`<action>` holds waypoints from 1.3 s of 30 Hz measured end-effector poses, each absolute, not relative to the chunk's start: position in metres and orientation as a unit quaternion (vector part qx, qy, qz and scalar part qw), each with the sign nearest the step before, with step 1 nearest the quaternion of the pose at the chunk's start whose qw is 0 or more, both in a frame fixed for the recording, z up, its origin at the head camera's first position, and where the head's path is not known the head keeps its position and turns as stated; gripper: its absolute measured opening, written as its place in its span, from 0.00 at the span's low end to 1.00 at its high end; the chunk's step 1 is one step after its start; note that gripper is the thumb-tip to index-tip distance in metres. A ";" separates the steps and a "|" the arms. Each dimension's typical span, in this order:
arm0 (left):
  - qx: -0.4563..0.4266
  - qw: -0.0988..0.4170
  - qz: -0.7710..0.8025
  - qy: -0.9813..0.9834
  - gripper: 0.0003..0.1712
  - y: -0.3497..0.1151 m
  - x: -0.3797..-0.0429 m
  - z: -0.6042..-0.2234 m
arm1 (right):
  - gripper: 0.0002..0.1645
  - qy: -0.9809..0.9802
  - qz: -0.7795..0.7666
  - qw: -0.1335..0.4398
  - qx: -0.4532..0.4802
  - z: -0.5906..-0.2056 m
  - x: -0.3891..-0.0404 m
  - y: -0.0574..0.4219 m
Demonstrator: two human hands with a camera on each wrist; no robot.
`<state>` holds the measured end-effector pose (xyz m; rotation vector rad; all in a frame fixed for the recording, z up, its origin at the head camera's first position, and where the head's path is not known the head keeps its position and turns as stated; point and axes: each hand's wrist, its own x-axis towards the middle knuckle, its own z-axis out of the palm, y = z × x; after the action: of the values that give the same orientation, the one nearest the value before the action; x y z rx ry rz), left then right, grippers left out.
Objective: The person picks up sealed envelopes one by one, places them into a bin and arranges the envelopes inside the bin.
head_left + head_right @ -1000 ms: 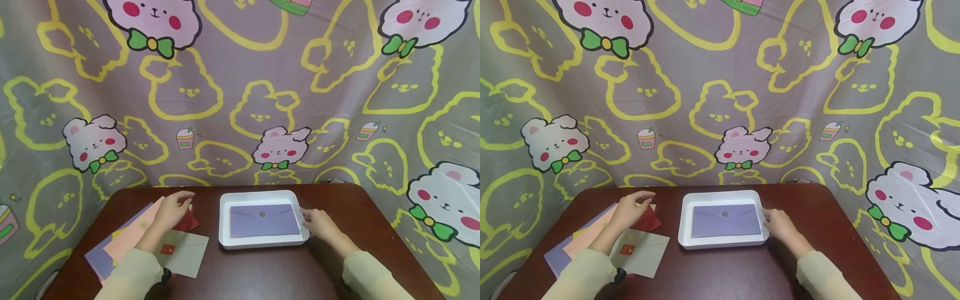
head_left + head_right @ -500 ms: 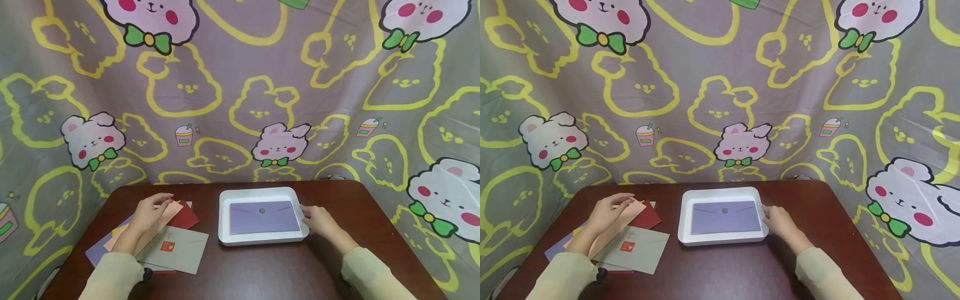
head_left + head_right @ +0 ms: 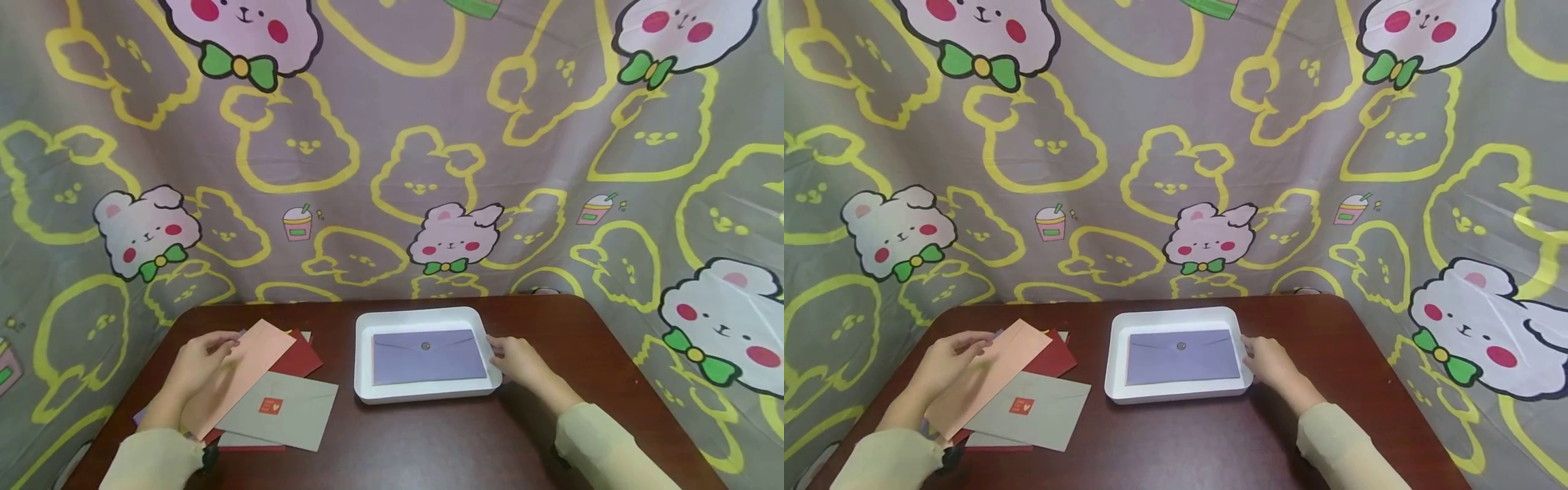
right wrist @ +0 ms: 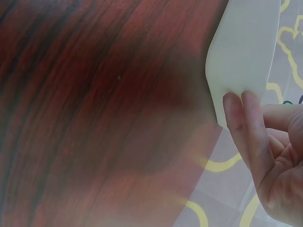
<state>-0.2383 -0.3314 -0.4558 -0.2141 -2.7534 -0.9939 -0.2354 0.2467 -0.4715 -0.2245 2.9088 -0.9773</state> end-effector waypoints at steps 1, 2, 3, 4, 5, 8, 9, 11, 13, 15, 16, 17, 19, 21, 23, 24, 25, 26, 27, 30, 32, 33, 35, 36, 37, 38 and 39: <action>-0.068 0.103 -0.335 -0.934 0.14 -0.335 -0.236 -0.457 | 0.28 0.945 -0.318 0.033 -0.073 -0.472 -0.236 0.246; -0.064 0.102 -0.333 -0.935 0.14 -0.339 -0.234 -0.459 | 0.28 0.945 -0.317 0.034 -0.073 -0.473 -0.235 0.246; -0.059 0.103 -0.328 -0.937 0.14 -0.343 -0.232 -0.461 | 0.28 0.946 -0.315 0.035 -0.073 -0.473 -0.236 0.246; -0.055 0.103 -0.327 -0.938 0.13 -0.347 -0.231 -0.462 | 0.28 0.946 -0.312 0.035 -0.074 -0.474 -0.236 0.246; -0.051 0.104 -0.324 -0.939 0.13 -0.350 -0.229 -0.464 | 0.28 0.947 -0.311 0.035 -0.071 -0.474 -0.236 0.246; -0.028 0.091 -0.315 -0.944 0.15 -0.361 -0.226 -0.469 | 0.29 0.947 -0.311 0.036 -0.070 -0.475 -0.236 0.245; -0.020 0.083 -0.310 -0.947 0.16 -0.365 -0.225 -0.470 | 0.29 0.946 -0.313 0.037 -0.069 -0.475 -0.236 0.245; -0.006 0.061 -0.304 -0.951 0.18 -0.371 -0.223 -0.472 | 0.29 0.946 -0.313 0.038 -0.073 -0.475 -0.236 0.245; 0.003 0.033 -0.300 -0.953 0.21 -0.375 -0.223 -0.474 | 0.29 0.946 -0.313 0.036 -0.073 -0.475 -0.236 0.245; 0.007 0.007 -0.299 -0.954 0.21 -0.377 -0.223 -0.476 | 0.29 0.948 -0.307 0.030 -0.078 -0.474 -0.236 0.245; 0.008 -0.004 -0.301 -0.954 0.21 -0.377 -0.224 -0.478 | 0.29 0.949 -0.304 0.025 -0.080 -0.474 -0.236 0.246; 0.009 -0.014 -0.300 -0.954 0.21 -0.377 -0.224 -0.479 | 0.28 0.949 -0.304 0.024 -0.079 -0.473 -0.236 0.246; 0.012 -0.032 -0.299 -0.954 0.22 -0.377 -0.225 -0.481 | 0.28 0.949 -0.303 0.023 -0.080 -0.473 -0.235 0.245; 0.013 -0.044 -0.293 -0.955 0.23 -0.377 -0.225 -0.481 | 0.28 0.949 -0.305 0.027 -0.079 -0.473 -0.235 0.245; 0.015 -0.056 -0.283 -0.957 0.27 -0.378 -0.226 -0.481 | 0.28 0.947 -0.309 0.034 -0.075 -0.473 -0.235 0.244; 0.020 -0.062 -0.280 -0.958 0.29 -0.378 -0.226 -0.481 | 0.29 0.947 -0.311 0.035 -0.075 -0.473 -0.235 0.244; 0.023 -0.067 -0.278 -0.958 0.33 -0.379 -0.226 -0.481 | 0.29 0.947 -0.311 0.036 -0.074 -0.473 -0.235 0.244; 0.027 -0.070 -0.276 -0.958 0.36 -0.379 -0.226 -0.481 | 0.29 0.947 -0.311 0.035 -0.074 -0.473 -0.235 0.244; 0.030 -0.074 -0.274 -0.959 0.40 -0.380 -0.227 -0.482 | 0.29 0.947 -0.311 0.035 -0.073 -0.473 -0.235 0.244; 0.041 -0.080 -0.263 -0.961 0.53 -0.381 -0.227 -0.482 | 0.29 0.948 -0.309 0.032 -0.075 -0.473 -0.236 0.245; 0.048 -0.083 -0.254 -0.962 0.59 -0.382 -0.227 -0.482 | 0.29 0.948 -0.306 0.029 -0.079 -0.474 -0.237 0.246; 0.050 -0.084 -0.250 -0.963 0.61 -0.382 -0.227 -0.482 | 0.29 0.948 -0.306 0.029 -0.078 -0.474 -0.237 0.246; 0.059 -0.087 -0.248 -0.963 0.63 -0.382 -0.227 -0.482 | 0.29 0.948 -0.307 0.028 -0.076 -0.475 -0.238 0.247; 0.063 -0.089 -0.247 -0.963 0.64 -0.382 -0.227 -0.482 | 0.29 0.948 -0.307 0.028 -0.077 -0.475 -0.238 0.248; 0.065 -0.089 -0.246 -0.963 0.63 -0.381 -0.227 -0.482 | 0.29 0.948 -0.306 0.028 -0.077 -0.475 -0.237 0.248; 0.067 -0.089 -0.246 -0.963 0.63 -0.381 -0.226 -0.482 | 0.29 0.949 -0.305 0.028 -0.079 -0.475 -0.237 0.247; 0.069 -0.088 -0.244 -0.963 0.63 -0.381 -0.226 -0.482 | 0.29 0.948 -0.308 0.030 -0.075 -0.475 -0.237 0.247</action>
<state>-0.2261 -0.3809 -0.4820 0.2288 -3.2084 -0.8132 -0.2370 0.2474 -0.4754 -0.2316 2.9232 -0.9503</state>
